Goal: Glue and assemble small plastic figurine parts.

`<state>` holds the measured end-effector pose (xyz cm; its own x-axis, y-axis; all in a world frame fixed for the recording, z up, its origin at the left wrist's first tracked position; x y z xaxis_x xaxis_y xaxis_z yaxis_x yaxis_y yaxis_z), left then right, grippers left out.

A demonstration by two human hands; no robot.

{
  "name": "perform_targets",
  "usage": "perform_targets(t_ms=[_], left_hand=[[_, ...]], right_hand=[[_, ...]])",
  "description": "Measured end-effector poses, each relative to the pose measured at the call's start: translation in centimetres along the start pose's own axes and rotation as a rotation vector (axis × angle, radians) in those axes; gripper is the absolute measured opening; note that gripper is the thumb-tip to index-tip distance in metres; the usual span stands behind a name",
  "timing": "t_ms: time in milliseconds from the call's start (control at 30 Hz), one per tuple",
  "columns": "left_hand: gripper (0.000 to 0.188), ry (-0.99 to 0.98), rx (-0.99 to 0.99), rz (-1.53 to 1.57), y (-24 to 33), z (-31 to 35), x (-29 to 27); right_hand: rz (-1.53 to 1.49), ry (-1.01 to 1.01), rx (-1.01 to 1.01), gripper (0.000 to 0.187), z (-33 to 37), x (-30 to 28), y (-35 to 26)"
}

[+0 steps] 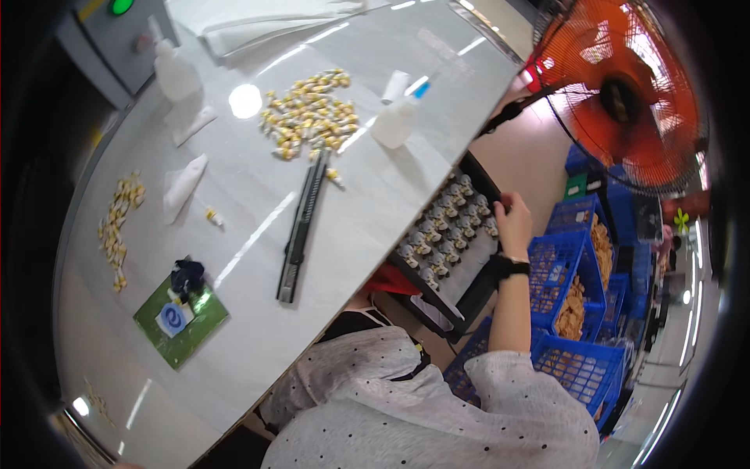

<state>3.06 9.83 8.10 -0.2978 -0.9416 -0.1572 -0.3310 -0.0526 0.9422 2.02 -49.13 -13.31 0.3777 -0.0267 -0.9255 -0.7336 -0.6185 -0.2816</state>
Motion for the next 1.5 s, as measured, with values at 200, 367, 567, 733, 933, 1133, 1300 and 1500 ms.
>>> perform_targets(t_ms=[200,367,567,733,933,1133,1300,1500], left_hand=[[0.016,0.055,-0.086,1.348,-4.9,2.2,4.9],[0.027,0.752,0.028,1.509,-7.4,1.5,7.0],[0.050,0.604,-0.218,1.613,-8.9,1.3,9.2],[0.061,0.465,-0.210,1.371,-9.4,1.0,8.9],[0.065,0.427,-0.148,1.351,-9.0,0.5,9.5],[0.059,0.444,-0.165,1.294,-8.4,0.8,9.3],[0.051,0.463,-0.125,1.159,-8.2,0.8,9.1],[0.043,0.460,-0.108,0.949,-8.0,0.7,8.8]], right_hand=[[-0.756,-0.072,-0.092,0.017,4.0,-7.9,-15.7],[-0.808,-0.328,-0.389,0.022,4.2,-8.5,-25.3],[-0.978,-0.515,-0.502,0.022,6.4,-7.2,-26.4],[-1.333,-0.876,-0.517,0.052,15.8,-10.4,-27.7],[-1.536,-1.340,-0.246,0.061,21.1,-10.5,-30.1],[-1.780,-1.508,-0.319,0.038,22.1,-10.7,-30.7],[-1.693,-1.481,-0.355,0.031,21.8,-11.2,-31.3],[-1.666,-1.408,-0.482,0.041,22.1,-11.1,-31.3]])
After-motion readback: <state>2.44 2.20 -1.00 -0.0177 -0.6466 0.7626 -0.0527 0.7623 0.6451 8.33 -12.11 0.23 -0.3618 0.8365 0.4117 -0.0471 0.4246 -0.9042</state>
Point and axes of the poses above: each hand's wrist, its own z-axis away from the middle knuckle, its own x-axis out of the palm, y = z × x, the point moved 3 cm from there along -z, towards the middle knuckle, and after that the axes turned 13 degrees about x, right-handed, at the moved point
